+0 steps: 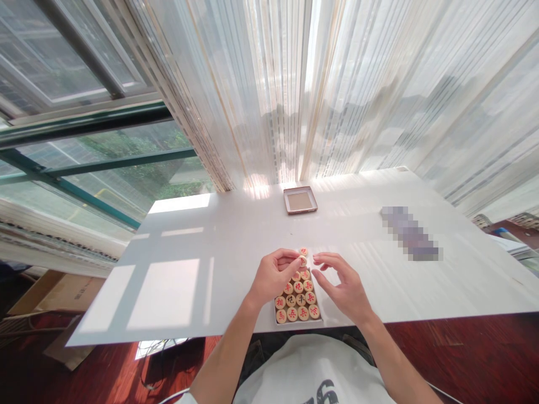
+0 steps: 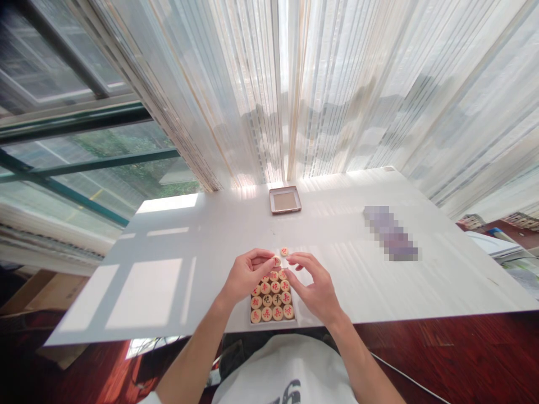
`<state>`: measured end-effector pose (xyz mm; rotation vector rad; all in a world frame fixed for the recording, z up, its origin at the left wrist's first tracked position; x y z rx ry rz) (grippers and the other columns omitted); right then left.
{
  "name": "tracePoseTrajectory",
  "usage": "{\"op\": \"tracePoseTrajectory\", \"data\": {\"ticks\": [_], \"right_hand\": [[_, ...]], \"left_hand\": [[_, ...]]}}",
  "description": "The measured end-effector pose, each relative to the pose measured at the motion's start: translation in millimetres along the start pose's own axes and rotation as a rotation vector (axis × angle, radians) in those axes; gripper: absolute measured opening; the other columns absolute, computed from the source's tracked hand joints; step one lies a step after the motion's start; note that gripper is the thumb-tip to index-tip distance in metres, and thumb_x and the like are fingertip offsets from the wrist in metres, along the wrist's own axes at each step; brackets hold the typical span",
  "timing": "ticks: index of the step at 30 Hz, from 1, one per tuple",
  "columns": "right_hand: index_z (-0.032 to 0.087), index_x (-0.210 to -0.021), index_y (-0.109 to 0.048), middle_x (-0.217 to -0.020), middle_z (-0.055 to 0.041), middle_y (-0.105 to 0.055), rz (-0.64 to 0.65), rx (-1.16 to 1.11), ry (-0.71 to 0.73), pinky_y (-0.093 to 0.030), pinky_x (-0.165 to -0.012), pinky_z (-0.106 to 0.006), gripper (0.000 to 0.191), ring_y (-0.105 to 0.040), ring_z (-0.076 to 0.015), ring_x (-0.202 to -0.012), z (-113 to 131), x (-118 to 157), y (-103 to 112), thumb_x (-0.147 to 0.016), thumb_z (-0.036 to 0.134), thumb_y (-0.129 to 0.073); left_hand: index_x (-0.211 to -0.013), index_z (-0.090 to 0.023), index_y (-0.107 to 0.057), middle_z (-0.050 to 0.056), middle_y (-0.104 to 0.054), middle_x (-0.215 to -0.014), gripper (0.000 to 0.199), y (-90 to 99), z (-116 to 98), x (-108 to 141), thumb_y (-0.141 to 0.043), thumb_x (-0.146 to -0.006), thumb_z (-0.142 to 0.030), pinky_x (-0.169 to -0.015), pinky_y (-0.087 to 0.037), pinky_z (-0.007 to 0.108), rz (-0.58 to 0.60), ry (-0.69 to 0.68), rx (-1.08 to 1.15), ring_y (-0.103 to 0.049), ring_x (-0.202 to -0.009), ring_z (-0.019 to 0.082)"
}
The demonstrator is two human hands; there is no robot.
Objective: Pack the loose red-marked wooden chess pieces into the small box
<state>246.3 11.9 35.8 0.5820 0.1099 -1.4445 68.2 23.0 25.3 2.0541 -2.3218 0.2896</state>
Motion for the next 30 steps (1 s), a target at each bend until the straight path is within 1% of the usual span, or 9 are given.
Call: {"op": "tracePoseTrajectory", "data": {"ticks": [2, 4, 10, 13, 18, 20, 24, 27, 30], "right_hand": [[0.027, -0.114, -0.067, -0.119, -0.0079, -0.067, 0.025, -0.002, 0.069, -0.058, -0.081, -0.038, 0.024, -0.066, -0.0229, -0.101, 11, -2, -5, -0.09, 0.023, -0.067], [0.027, -0.117, -0.067, -0.119, -0.008, -0.067, 0.05, -0.006, 0.099, -0.058, -0.083, -0.039, 0.027, -0.064, -0.0244, -0.107, 15, -2, -10, -0.091, 0.021, -0.067], [0.028, -0.116, -0.067, -0.111, -0.0065, -0.071, 0.041, -0.003, 0.126, -0.058, -0.081, -0.039, 0.029, -0.066, -0.0229, -0.099, 14, 1, -11, -0.09, 0.017, -0.067], [0.027, -0.115, -0.067, -0.11, -0.0062, -0.071, 0.039, -0.004, 0.12, -0.058, -0.081, -0.039, 0.027, -0.067, -0.0221, -0.096, 14, 2, -11, -0.09, 0.017, -0.067], [0.028, -0.114, -0.068, -0.111, -0.0063, -0.071, 0.096, 0.007, 0.078, -0.057, -0.089, -0.041, 0.023, -0.065, -0.024, -0.106, 14, 3, -15, -0.092, 0.021, -0.064], [0.028, -0.114, -0.067, -0.111, -0.0064, -0.071, 0.114, 0.018, 0.055, -0.057, -0.091, -0.042, 0.022, -0.066, -0.0242, -0.105, 13, 4, -16, -0.093, 0.024, -0.064], [0.028, -0.114, -0.067, -0.108, -0.0063, -0.072, 0.131, 0.033, 0.022, -0.058, -0.087, -0.04, 0.022, -0.068, -0.0235, -0.097, 12, 7, -17, -0.092, 0.028, -0.065], [0.028, -0.115, -0.068, -0.106, -0.0055, -0.073, 0.157, 0.033, 0.01, -0.057, -0.086, -0.038, 0.023, -0.068, -0.0231, -0.097, 12, 8, -19, -0.092, 0.028, -0.065], [0.028, -0.114, -0.068, -0.105, -0.005, -0.074, 0.165, 0.026, 0.01, -0.057, -0.085, -0.036, 0.023, -0.069, -0.0226, -0.095, 11, 9, -21, -0.092, 0.028, -0.067]], "left_hand": [[-0.102, -0.014, -0.069, 0.01, -0.077, -0.097, 0.033, -1.8, 0, 3, -0.077, -0.082, -0.04, -0.075, -0.064, 0.031, 0.029, 0.018, 0.005, -0.077, -0.087, 0.024], [-0.103, -0.015, -0.07, 0.01, -0.077, -0.098, 0.032, -3.0, 0, 6, -0.076, -0.083, -0.04, -0.072, -0.063, 0.028, 0.052, 0.026, 0.012, -0.076, -0.089, 0.023], [-0.105, -0.015, -0.071, 0.01, -0.078, -0.098, 0.032, -4.9, -1, 12, -0.075, -0.084, -0.039, -0.073, -0.061, 0.026, 0.083, 0.056, 0.014, -0.075, -0.089, 0.021], [-0.106, -0.015, -0.071, 0.011, -0.078, -0.098, 0.034, -5.3, 0, 15, -0.074, -0.085, -0.041, -0.072, -0.062, 0.027, 0.088, 0.068, 0.008, -0.075, -0.087, 0.022], [-0.109, -0.015, -0.07, 0.011, -0.078, -0.1, 0.037, -4.8, 3, 18, -0.073, -0.085, -0.043, -0.075, -0.062, 0.031, 0.104, 0.074, 0.006, -0.075, -0.09, 0.023], [-0.109, -0.015, -0.071, 0.011, -0.078, -0.099, 0.037, -4.1, 4, 19, -0.073, -0.085, -0.043, -0.076, -0.063, 0.032, 0.101, 0.067, -0.014, -0.075, -0.09, 0.024], [-0.104, -0.016, -0.073, 0.01, -0.079, -0.098, 0.035, -2.7, 4, 22, -0.074, -0.084, -0.044, -0.078, -0.063, 0.033, 0.089, 0.054, -0.045, -0.075, -0.09, 0.025], [-0.102, -0.016, -0.073, 0.01, -0.079, -0.098, 0.033, -1.3, 2, 25, -0.075, -0.083, -0.043, -0.083, -0.063, 0.035, 0.086, 0.032, -0.036, -0.075, -0.092, 0.025], [-0.101, -0.016, -0.073, 0.01, -0.079, -0.098, 0.031, 1.7, 3, 27, -0.075, -0.083, -0.042, -0.084, -0.063, 0.035, 0.078, 0.026, -0.035, -0.075, -0.092, 0.025]]}}
Point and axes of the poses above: each hand's wrist, its own x-axis away from the middle knuckle, its own y-axis out of the back of the hand, z = x × y, the point moved 6 cm from there along -x, towards the middle knuckle
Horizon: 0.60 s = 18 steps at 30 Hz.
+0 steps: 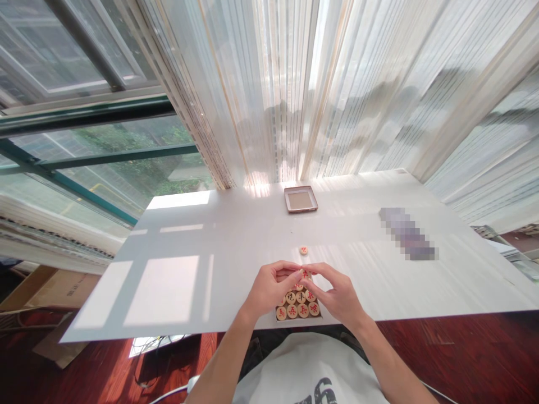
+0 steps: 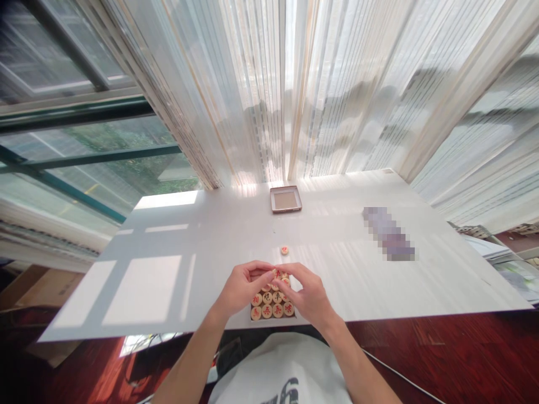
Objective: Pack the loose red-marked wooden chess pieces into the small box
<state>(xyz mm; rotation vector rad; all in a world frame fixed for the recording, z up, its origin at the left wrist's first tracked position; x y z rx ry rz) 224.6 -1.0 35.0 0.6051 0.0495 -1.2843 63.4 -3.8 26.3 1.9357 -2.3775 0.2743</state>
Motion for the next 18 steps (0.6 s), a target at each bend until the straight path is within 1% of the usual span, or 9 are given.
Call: {"op": "tracePoseTrajectory", "data": {"ticks": [2, 7, 9, 11, 14, 18], "right_hand": [[0.027, -0.114, -0.069, -0.104, -0.0051, -0.074, 0.0, 0.001, 0.003, -0.058, -0.084, -0.036, 0.023, -0.07, -0.0224, -0.094, -1, 0, -1, -0.091, 0.029, -0.067], [0.026, -0.112, -0.07, -0.103, -0.006, -0.076, -0.007, 0.022, 0.001, -0.059, -0.082, -0.036, 0.022, -0.071, -0.0226, -0.092, -4, 3, -2, -0.091, 0.032, -0.067], [0.026, -0.112, -0.07, -0.104, -0.006, -0.076, -0.005, 0.029, -0.008, -0.059, -0.083, -0.036, 0.022, -0.071, -0.023, -0.092, -5, 4, -2, -0.091, 0.033, -0.067], [0.026, -0.112, -0.07, -0.105, -0.0058, -0.076, -0.005, 0.03, -0.022, -0.06, -0.084, -0.037, 0.023, -0.072, -0.0232, -0.093, -5, 4, -1, -0.091, 0.034, -0.067], [0.026, -0.113, -0.07, -0.105, -0.0052, -0.076, -0.015, 0.033, -0.063, -0.059, -0.085, -0.037, 0.023, -0.072, -0.0227, -0.091, -6, 4, 3, -0.092, 0.035, -0.066], [0.027, -0.114, -0.07, -0.109, -0.0062, -0.075, -0.038, 0.06, -0.132, -0.058, -0.088, -0.039, 0.025, -0.071, -0.0234, -0.093, -12, 7, 8, -0.094, 0.037, -0.061]], "left_hand": [[-0.102, -0.016, -0.073, 0.01, -0.078, -0.098, 0.031, 1.4, 1, 2, -0.074, -0.084, -0.041, -0.084, -0.063, 0.035, 0.004, 0.006, 0.004, -0.075, -0.092, 0.025], [-0.11, -0.016, -0.072, 0.01, -0.078, -0.101, 0.035, 1.5, 3, 6, -0.073, -0.085, -0.04, -0.091, -0.061, 0.038, 0.062, 0.019, 0.023, -0.075, -0.094, 0.025], [-0.109, -0.016, -0.072, 0.01, -0.078, -0.101, 0.034, 3.1, 1, 8, -0.071, -0.086, -0.041, -0.091, -0.061, 0.039, 0.068, 0.008, -0.004, -0.075, -0.093, 0.025], [-0.106, -0.017, -0.073, 0.009, -0.078, -0.101, 0.03, 7.5, -3, 8, -0.07, -0.087, -0.04, -0.089, -0.061, 0.037, 0.052, -0.033, -0.079, -0.075, -0.092, 0.024], [-0.1, -0.019, -0.075, 0.007, -0.077, -0.1, 0.023, 19.7, -6, 6, -0.071, -0.087, -0.037, -0.088, -0.059, 0.033, -0.016, -0.112, -0.221, -0.074, -0.092, 0.022], [-0.096, -0.02, -0.074, 0.006, -0.077, -0.096, 0.021, 45.4, -2, 2, -0.067, -0.089, -0.038, -0.084, -0.058, 0.031, -0.194, -0.176, -0.318, -0.073, -0.088, 0.02]]}}
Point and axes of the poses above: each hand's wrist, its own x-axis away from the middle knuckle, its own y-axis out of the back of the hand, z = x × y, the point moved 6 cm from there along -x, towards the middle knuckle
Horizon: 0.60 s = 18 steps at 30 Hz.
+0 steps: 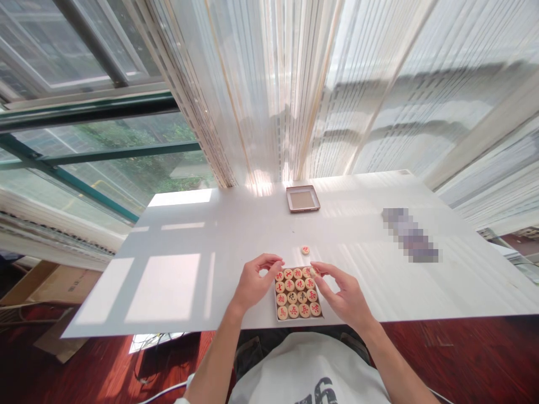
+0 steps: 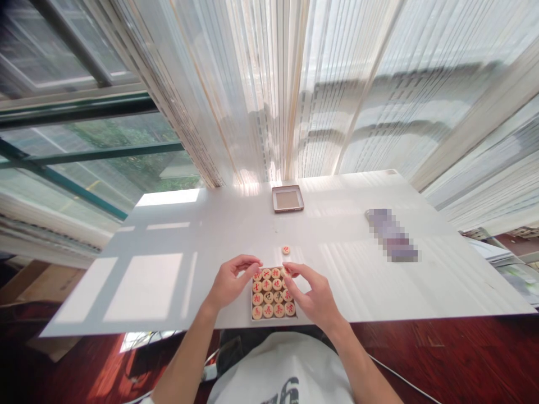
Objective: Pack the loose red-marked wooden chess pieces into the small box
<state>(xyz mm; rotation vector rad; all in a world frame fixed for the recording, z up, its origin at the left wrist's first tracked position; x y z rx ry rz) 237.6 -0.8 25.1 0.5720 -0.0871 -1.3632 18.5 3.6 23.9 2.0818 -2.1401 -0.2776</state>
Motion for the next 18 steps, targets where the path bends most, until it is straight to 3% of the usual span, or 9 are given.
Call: {"op": "tracePoseTrajectory", "data": {"ticks": [3, 8, 12, 18], "right_hand": [[0.026, -0.122, -0.066, -0.108, -0.0072, -0.075, -0.026, -0.048, -0.047, -0.057, -0.09, -0.04, 0.03, -0.071, -0.0239, -0.097, -9, 4, 3, -0.097, 0.038, -0.056], [0.026, -0.125, -0.063, -0.098, -0.0053, -0.072, -0.024, -0.172, -0.092, -0.057, -0.086, -0.036, 0.033, -0.07, -0.0205, -0.089, -22, 8, 6, -0.102, 0.04, -0.044], [0.025, -0.12, -0.065, -0.095, -0.0046, -0.071, -0.038, -0.178, -0.121, -0.056, -0.084, -0.034, 0.034, -0.069, -0.0198, -0.085, -30, 9, 9, -0.102, 0.042, -0.043], [0.024, -0.118, -0.063, -0.095, -0.0056, -0.071, -0.013, -0.176, -0.149, -0.056, -0.083, -0.034, 0.03, -0.069, -0.0204, -0.085, -33, 9, 4, -0.101, 0.043, -0.046]], "left_hand": [[-0.096, -0.021, -0.074, 0.005, -0.077, -0.096, 0.022, 14.7, 12, -3, -0.064, -0.091, -0.039, -0.084, -0.056, 0.03, -0.118, -0.03, -0.098, -0.072, -0.091, 0.02], [-0.097, -0.02, -0.073, 0.006, -0.077, -0.099, 0.022, 27.3, 32, -1, -0.062, -0.092, -0.038, -0.081, -0.054, 0.031, -0.206, -0.039, -0.211, -0.071, -0.089, 0.02], [-0.097, -0.02, -0.073, 0.007, -0.076, -0.097, 0.022, 27.0, 40, 2, -0.062, -0.092, -0.037, -0.081, -0.055, 0.031, -0.224, -0.058, -0.255, -0.07, -0.088, 0.02], [-0.094, -0.021, -0.074, 0.006, -0.075, -0.093, 0.022, 19.8, 35, 3, -0.059, -0.093, -0.038, -0.079, -0.055, 0.03, -0.205, -0.119, -0.341, -0.069, -0.086, 0.02]]}}
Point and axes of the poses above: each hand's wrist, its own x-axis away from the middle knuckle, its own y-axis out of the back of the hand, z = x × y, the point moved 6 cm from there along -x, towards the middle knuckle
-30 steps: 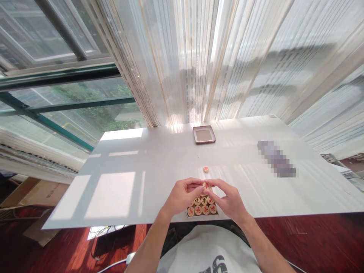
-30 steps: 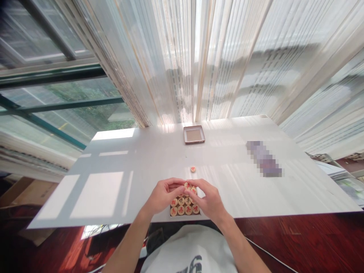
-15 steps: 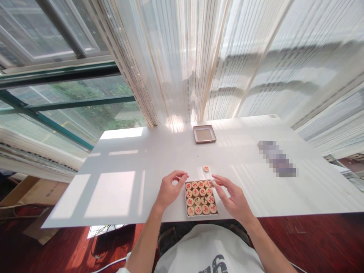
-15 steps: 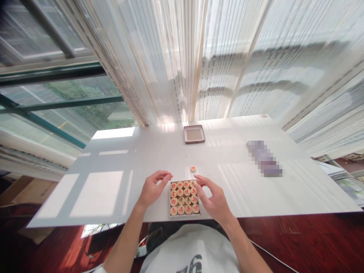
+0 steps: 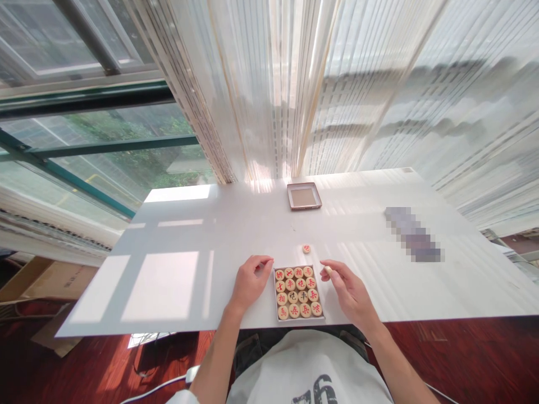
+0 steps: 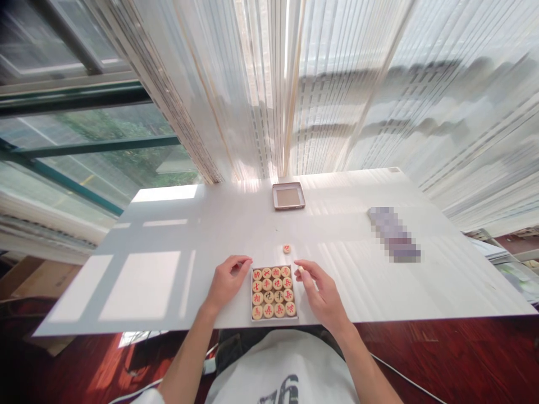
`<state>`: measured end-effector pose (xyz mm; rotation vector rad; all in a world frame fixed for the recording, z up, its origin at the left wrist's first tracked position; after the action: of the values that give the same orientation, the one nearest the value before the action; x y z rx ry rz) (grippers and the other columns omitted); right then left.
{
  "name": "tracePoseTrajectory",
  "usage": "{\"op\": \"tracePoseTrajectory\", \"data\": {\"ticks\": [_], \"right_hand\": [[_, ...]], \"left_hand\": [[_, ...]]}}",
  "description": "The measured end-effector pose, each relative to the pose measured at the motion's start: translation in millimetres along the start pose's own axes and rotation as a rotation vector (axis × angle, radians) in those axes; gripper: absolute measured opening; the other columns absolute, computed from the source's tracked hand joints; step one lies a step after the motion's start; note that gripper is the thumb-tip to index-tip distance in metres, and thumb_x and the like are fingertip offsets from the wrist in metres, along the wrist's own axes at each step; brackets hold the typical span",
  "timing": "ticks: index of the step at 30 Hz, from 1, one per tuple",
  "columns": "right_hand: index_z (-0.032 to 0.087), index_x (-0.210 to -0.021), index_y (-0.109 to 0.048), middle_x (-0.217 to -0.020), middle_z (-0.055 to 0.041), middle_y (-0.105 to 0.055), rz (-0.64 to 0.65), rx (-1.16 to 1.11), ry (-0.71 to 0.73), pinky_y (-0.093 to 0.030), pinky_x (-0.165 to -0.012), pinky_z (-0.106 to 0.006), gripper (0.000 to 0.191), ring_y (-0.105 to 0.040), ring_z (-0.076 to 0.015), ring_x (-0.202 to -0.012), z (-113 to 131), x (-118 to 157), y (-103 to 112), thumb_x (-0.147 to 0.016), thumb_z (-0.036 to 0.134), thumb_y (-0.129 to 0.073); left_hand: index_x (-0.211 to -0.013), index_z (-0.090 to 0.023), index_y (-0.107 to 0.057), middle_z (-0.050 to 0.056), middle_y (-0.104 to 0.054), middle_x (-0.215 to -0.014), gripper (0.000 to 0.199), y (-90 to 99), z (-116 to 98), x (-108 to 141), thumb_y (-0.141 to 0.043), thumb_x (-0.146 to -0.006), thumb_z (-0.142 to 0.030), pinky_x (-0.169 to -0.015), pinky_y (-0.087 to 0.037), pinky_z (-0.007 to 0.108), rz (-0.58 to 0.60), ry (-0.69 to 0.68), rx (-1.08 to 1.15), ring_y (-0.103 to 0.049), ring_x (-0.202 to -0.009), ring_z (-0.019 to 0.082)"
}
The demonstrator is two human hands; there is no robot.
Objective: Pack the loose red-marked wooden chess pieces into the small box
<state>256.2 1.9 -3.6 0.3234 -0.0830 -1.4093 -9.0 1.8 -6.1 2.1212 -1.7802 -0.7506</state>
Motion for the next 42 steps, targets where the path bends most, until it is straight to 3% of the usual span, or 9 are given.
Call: {"op": "tracePoseTrajectory", "data": {"ticks": [7, 10, 15, 19, 23, 26, 29, 35, 42], "right_hand": [[0.024, -0.096, -0.064, -0.082, -0.0018, -0.068, 0.064, 0.062, -0.055, -0.054, -0.071, -0.028, 0.021, -0.065, -0.0184, -0.075, 5, 1, -10, -0.093, 0.044, -0.061], [0.023, -0.089, -0.066, -0.074, -0.0012, -0.066, 0.138, 0.051, -0.115, -0.051, -0.062, -0.027, 0.027, -0.061, -0.017, -0.065, 5, 3, -16, -0.096, 0.046, -0.055], [0.022, -0.087, -0.066, -0.053, 0.0037, -0.048, 0.197, 0.121, -0.105, -0.04, -0.051, -0.027, 0.039, -0.047, -0.0148, -0.05, 3, 5, -21, -0.101, 0.048, -0.04], [0.023, -0.107, -0.062, -0.063, 0.0026, -0.048, 0.154, 0.145, -0.082, -0.043, -0.057, -0.027, 0.036, -0.05, -0.0161, -0.058, 7, 4, -20, -0.105, 0.043, -0.031], [0.025, -0.127, -0.048, -0.081, -0.0016, -0.06, 0.172, 0.117, -0.013, -0.052, -0.07, -0.03, 0.03, -0.06, -0.0174, -0.074, 14, 2, -24, -0.105, 0.038, -0.033], [0.025, -0.124, -0.043, -0.098, -0.0059, -0.068, 0.128, 0.1, 0.029, -0.056, -0.079, -0.034, 0.023, -0.067, -0.019, -0.086, 16, 0, -23, -0.103, 0.035, -0.042], [0.026, -0.117, -0.052, -0.106, -0.008, -0.071, 0.146, 0.117, 0.016, -0.059, -0.079, -0.035, 0.018, -0.07, -0.0209, -0.091, 17, -1, -24, -0.101, 0.034, -0.048], [0.029, -0.109, -0.07, -0.103, -0.006, -0.062, 0.158, 0.203, 0.127, -0.062, -0.073, -0.032, 0.018, -0.069, -0.0192, -0.086, 32, -1, -24, -0.097, 0.029, -0.056], [0.031, -0.127, -0.064, -0.108, -0.0074, -0.06, 0.328, 0.298, 0.239, -0.059, -0.082, -0.032, 0.035, -0.064, -0.0198, -0.099, 43, 3, -34, -0.1, 0.019, -0.046]], "left_hand": [[-0.093, -0.022, -0.073, 0.005, -0.074, -0.092, 0.019, 1.7, 0, 0, -0.059, -0.093, -0.035, -0.078, -0.053, 0.029, -0.013, -0.002, 0.024, -0.068, -0.084, 0.02], [-0.094, -0.022, -0.072, 0.005, -0.074, -0.094, 0.017, 1.6, 0, 0, -0.059, -0.094, -0.033, -0.079, -0.053, 0.029, -0.005, -0.009, 0.011, -0.068, -0.085, 0.019], [-0.094, -0.022, -0.072, 0.005, -0.074, -0.093, 0.016, 2.4, -1, 0, -0.058, -0.095, -0.031, -0.078, -0.052, 0.029, -0.006, -0.023, -0.01, -0.068, -0.085, 0.019], [-0.094, -0.022, -0.071, 0.004, -0.074, -0.094, 0.015, 2.8, -2, 0, -0.058, -0.095, -0.029, -0.078, -0.052, 0.028, -0.009, -0.047, -0.01, -0.068, -0.085, 0.018], [-0.095, -0.022, -0.07, 0.004, -0.073, -0.094, 0.014, 2.2, -1, 1, -0.057, -0.095, -0.027, -0.078, -0.052, 0.029, -0.011, -0.065, -0.011, -0.067, -0.085, 0.018], [-0.096, -0.022, -0.069, 0.003, -0.073, -0.094, 0.013, 1.5, -1, 1, -0.057, -0.096, -0.026, -0.078, -0.052, 0.029, -0.01, -0.091, -0.018, -0.066, -0.085, 0.017], [-0.097, -0.023, -0.069, 0.003, -0.072, -0.094, 0.012, 0.6, -1, 2, -0.057, -0.096, -0.025, -0.078, -0.052, 0.03, 0.001, -0.108, -0.023, -0.066, -0.086, 0.017], [-0.097, -0.023, -0.068, 0.003, -0.072, -0.094, 0.012, 0.0, 0, 3, -0.056, -0.096, -0.023, -0.078, -0.052, 0.031, 0.014, -0.117, -0.044, -0.065, -0.086, 0.018], [-0.097, -0.023, -0.067, 0.002, -0.071, -0.093, 0.012, -0.3, -1, 4, -0.056, -0.096, -0.023, -0.077, -0.052, 0.031, 0.017, -0.13, -0.057, -0.065, -0.085, 0.017]]}}
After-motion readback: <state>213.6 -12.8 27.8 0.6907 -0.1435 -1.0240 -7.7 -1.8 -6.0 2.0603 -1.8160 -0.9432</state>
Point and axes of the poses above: each hand's wrist, its own x-axis away from the middle knuckle, its own y-axis out of the back of the hand, z = x × y, the point moved 6 cm from there along -x, towards the middle knuckle
